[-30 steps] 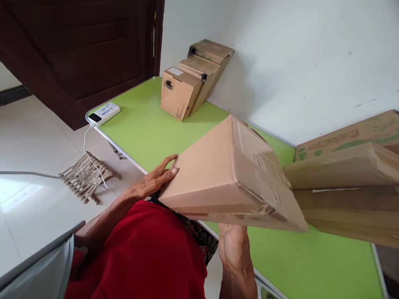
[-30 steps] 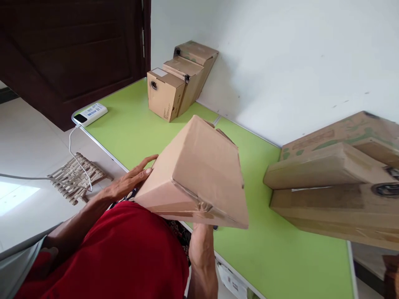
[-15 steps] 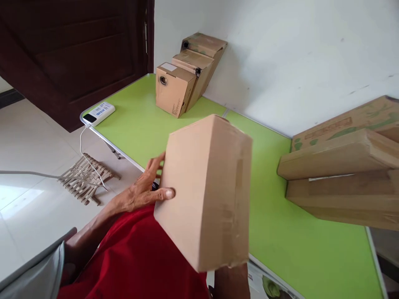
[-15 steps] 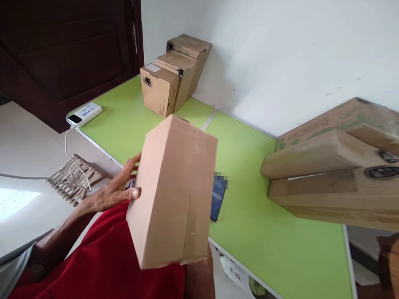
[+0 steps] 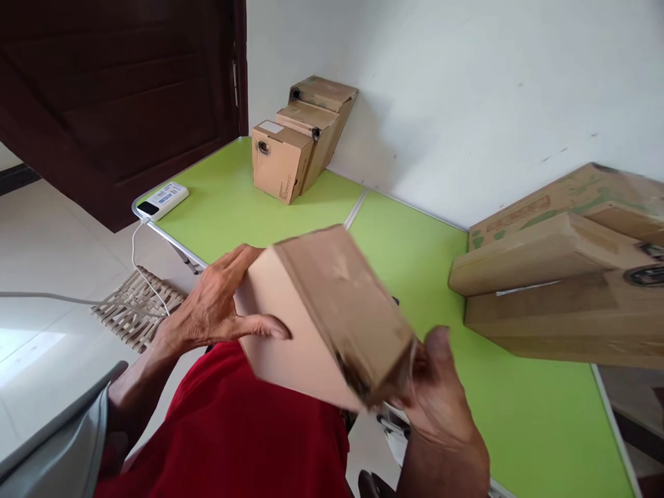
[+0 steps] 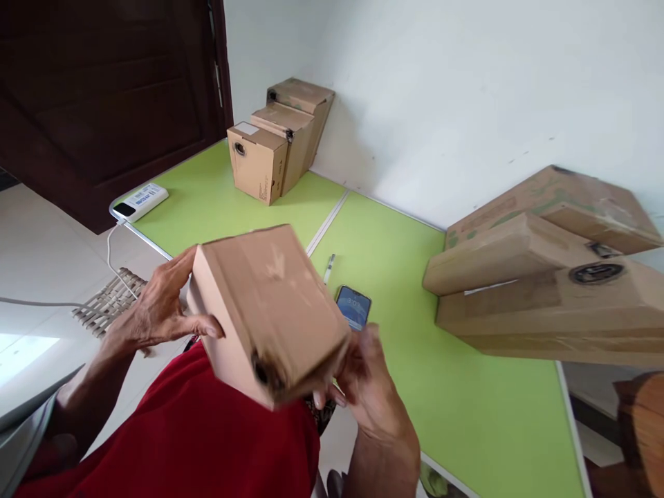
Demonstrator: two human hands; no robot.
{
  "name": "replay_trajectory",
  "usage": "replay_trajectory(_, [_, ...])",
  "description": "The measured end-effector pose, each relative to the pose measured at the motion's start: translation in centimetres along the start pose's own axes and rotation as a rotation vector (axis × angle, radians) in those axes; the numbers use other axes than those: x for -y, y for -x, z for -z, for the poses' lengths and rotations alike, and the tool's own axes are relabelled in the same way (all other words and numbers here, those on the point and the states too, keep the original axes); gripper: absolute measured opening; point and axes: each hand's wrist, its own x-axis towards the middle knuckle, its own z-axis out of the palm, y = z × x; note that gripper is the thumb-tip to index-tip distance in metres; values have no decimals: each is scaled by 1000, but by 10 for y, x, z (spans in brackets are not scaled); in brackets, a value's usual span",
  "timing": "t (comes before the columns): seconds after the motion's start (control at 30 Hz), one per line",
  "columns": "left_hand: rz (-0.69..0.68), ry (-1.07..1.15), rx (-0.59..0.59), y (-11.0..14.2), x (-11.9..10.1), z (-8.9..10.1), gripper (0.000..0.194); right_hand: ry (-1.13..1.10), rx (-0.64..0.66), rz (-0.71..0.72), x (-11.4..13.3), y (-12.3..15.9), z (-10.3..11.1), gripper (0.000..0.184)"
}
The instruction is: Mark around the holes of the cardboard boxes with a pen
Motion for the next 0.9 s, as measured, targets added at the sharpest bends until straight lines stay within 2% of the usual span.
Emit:
replay_trajectory(0.07, [146, 36, 25, 4, 5, -7, 84, -46, 175, 8, 9, 1, -5, 91])
replay_trajectory(0.13, [231, 64, 37, 8, 6, -14, 88, -54, 242, 73, 11, 0, -10, 90])
replay_trajectory(0.3, [293, 78, 49, 11, -2, -21, 92, 78, 110, 197, 4, 0, -14, 70])
replay_trajectory(0.4, [313, 118, 109, 9, -4, -17, 82, 81, 99, 160, 1, 5, -15, 72])
replay_trajectory(0.5, [370, 143, 150, 9, -1, -18, 73, 106, 91, 85, -6, 8, -16, 63])
replay_trajectory(0.63, [430, 159, 127, 10, 5, -25, 68, 133, 40, 71, -21, 7, -25, 57])
replay_trajectory(0.73, [442, 409, 61, 2, 15, -28, 80, 103, 106, 44, -29, 4, -34, 58])
replay_trajectory(0.83, [437, 791, 97, -11, 31, -32, 100, 43, 169, 23, -32, 0, -41, 62])
replay_trajectory(0.9, [494, 1007, 134, -18, 41, -37, 110, 12, 183, 17, -31, -1, -42, 69])
